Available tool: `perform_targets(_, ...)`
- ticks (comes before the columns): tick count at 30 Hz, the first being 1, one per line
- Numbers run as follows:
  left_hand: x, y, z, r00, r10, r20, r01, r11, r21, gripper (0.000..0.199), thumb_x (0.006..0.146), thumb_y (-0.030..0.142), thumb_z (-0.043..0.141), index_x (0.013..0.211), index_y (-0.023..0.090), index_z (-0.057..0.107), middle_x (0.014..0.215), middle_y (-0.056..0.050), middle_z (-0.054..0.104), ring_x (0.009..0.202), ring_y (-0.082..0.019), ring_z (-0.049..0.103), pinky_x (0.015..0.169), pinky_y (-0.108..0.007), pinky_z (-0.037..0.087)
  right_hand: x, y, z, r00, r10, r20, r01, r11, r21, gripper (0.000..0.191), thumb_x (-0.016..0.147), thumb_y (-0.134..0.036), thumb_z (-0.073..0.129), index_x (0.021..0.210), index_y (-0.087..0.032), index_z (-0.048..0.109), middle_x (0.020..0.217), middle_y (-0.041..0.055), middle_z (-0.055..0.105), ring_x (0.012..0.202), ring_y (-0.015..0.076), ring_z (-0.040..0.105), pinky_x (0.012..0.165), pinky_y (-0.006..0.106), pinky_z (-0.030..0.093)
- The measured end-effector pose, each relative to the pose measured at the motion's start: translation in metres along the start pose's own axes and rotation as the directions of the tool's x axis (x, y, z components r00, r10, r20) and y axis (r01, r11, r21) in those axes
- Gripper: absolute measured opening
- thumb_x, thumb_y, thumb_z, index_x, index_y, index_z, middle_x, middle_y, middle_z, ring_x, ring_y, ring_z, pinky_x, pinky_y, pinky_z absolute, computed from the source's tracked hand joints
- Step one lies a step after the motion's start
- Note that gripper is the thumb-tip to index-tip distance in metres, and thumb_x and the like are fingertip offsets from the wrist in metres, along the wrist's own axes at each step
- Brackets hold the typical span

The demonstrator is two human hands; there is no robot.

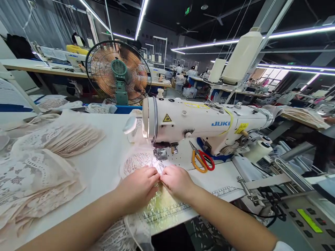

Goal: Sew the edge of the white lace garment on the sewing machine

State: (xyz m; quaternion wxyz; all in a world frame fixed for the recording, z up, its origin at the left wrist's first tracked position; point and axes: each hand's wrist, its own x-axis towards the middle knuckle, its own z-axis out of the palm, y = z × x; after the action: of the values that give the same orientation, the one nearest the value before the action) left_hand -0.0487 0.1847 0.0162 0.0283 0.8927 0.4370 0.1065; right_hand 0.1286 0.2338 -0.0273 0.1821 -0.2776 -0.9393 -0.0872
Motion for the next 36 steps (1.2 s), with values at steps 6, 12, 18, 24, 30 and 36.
perform_targets(6, -0.005, -0.018, 0.011, 0.981, 0.153, -0.118, -0.145, 0.987, 0.071, 0.029, 0.093, 0.014, 0.035, 0.097, 0.017, 0.064, 0.098, -0.009, 0.065, 0.086, -0.020, 0.059, 0.078, -0.036, 0.049, -0.001, -0.004, 0.001, 0.997, 0.051, -0.060, -0.051, 0.999, 0.003, 0.016, 0.081, -0.016, 0.057, 0.065, -0.017, 0.056, 0.070, 0.0002, 0.057, 0.066, 0.0136, 0.041, 0.051, 0.027, 0.023)
perform_targets(12, -0.002, -0.041, 0.018, 0.957, 0.252, -0.146, -0.233, 0.963, 0.133, 0.031, 0.090, 0.011, 0.038, 0.106, 0.019, 0.063, 0.106, -0.011, 0.065, 0.094, -0.022, 0.060, 0.086, -0.043, 0.047, -0.004, -0.006, 0.001, 0.996, 0.068, -0.054, -0.068, 0.998, 0.010, 0.005, 0.080, -0.014, 0.054, 0.081, -0.017, 0.058, 0.075, 0.0019, 0.055, 0.066, 0.0150, 0.043, 0.052, 0.026, 0.027)
perform_targets(18, 0.002, -0.062, 0.021, 0.966, 0.253, -0.056, -0.242, 0.958, 0.154, 0.039, 0.083, 0.005, 0.043, 0.114, 0.020, 0.060, 0.113, -0.011, 0.064, 0.100, -0.024, 0.059, 0.096, -0.050, 0.041, -0.003, -0.007, -0.002, 0.996, 0.079, -0.038, -0.079, 0.997, -0.005, 0.012, 0.083, -0.016, 0.051, 0.092, -0.016, 0.059, 0.072, 0.0020, 0.053, 0.063, 0.0156, 0.044, 0.052, 0.027, 0.029)
perform_targets(24, 0.011, -0.072, 0.012, 0.976, 0.216, 0.007, -0.215, 0.967, 0.139, 0.040, 0.089, 0.007, 0.035, 0.115, 0.022, 0.061, 0.118, -0.010, 0.063, 0.110, -0.023, 0.056, 0.104, -0.050, 0.035, -0.002, -0.008, -0.006, 0.994, 0.110, 0.009, -0.110, 0.993, 0.029, 0.008, 0.081, -0.015, 0.050, 0.084, -0.016, 0.058, 0.071, 0.0024, 0.054, 0.063, 0.0149, 0.044, 0.052, 0.028, 0.028)
perform_targets(30, 0.020, -0.080, 0.005, 0.979, 0.198, 0.048, -0.203, 0.965, 0.167, 0.038, 0.091, 0.008, 0.036, 0.117, 0.020, 0.061, 0.116, -0.011, 0.065, 0.114, -0.025, 0.054, 0.106, -0.051, 0.033, -0.003, -0.006, -0.006, 0.995, 0.101, 0.026, -0.103, 0.992, 0.066, 0.010, 0.082, -0.016, 0.049, 0.086, -0.016, 0.058, 0.073, 0.0031, 0.053, 0.065, 0.0161, 0.044, 0.052, 0.028, 0.030)
perform_targets(36, 0.025, -0.090, 0.003, 0.982, 0.181, 0.058, -0.190, 0.956, 0.222, 0.040, 0.090, 0.005, 0.035, 0.115, 0.018, 0.063, 0.111, -0.013, 0.066, 0.111, -0.026, 0.055, 0.105, -0.054, 0.031, -0.003, -0.006, -0.006, 0.994, 0.106, 0.024, -0.108, 0.991, 0.079, 0.010, 0.081, -0.016, 0.050, 0.086, -0.016, 0.058, 0.072, 0.0025, 0.053, 0.065, 0.0158, 0.044, 0.052, 0.027, 0.029)
